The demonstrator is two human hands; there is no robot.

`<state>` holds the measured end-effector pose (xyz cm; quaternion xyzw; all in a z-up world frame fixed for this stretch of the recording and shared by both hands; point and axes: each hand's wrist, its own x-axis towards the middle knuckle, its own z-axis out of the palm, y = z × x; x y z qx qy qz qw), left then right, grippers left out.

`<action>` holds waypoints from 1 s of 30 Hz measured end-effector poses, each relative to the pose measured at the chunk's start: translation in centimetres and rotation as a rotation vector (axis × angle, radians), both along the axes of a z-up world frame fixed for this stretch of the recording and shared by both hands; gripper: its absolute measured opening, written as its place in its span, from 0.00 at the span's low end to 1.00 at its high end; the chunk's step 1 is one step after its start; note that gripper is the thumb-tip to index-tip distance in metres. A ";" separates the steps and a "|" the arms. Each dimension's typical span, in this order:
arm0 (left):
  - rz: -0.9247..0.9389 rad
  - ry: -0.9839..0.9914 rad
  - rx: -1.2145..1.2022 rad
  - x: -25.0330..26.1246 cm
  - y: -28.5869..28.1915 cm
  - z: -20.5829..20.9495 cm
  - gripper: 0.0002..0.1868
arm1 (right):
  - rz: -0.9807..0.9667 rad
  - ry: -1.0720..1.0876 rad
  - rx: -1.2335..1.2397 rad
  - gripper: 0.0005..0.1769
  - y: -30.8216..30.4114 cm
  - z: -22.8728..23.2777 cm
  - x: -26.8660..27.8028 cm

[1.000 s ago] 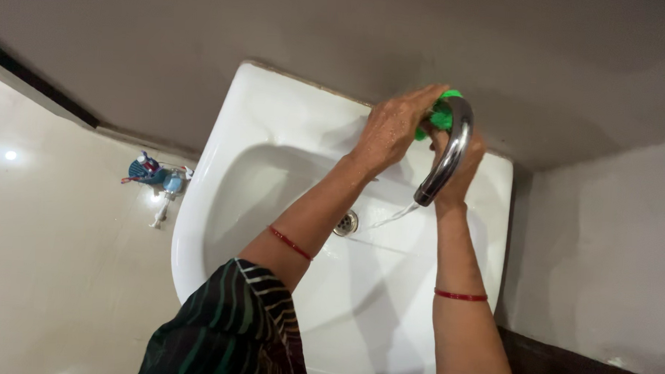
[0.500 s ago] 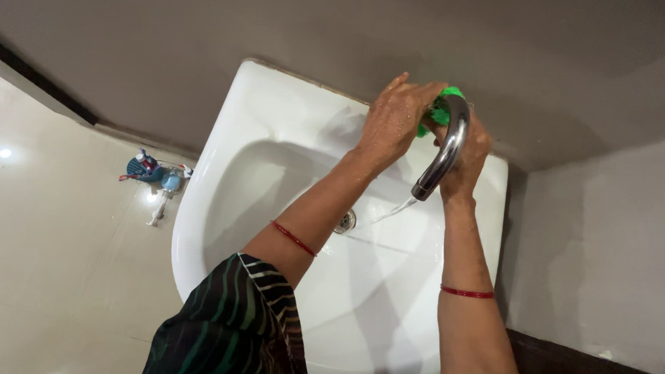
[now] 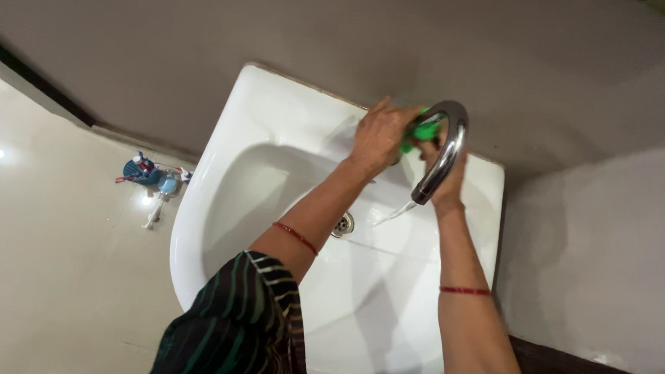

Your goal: The person cleans a sink and faucet with a green sponge under running water.

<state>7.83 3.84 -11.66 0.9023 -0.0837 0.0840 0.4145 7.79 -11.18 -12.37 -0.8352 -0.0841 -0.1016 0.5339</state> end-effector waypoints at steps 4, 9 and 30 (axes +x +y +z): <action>0.045 -0.385 -0.198 0.8 -0.7 1.2 0.16 | 0.052 -0.208 0.010 0.12 -0.3 3.4 -1.2; 0.116 -0.401 -0.124 1.4 -1.3 -2.0 0.18 | 0.015 -0.209 -0.004 0.11 -0.2 -0.4 -0.4; 0.113 -0.116 -0.079 -0.7 0.1 -3.7 0.29 | 0.068 -0.035 -0.048 0.07 0.6 -4.0 -0.1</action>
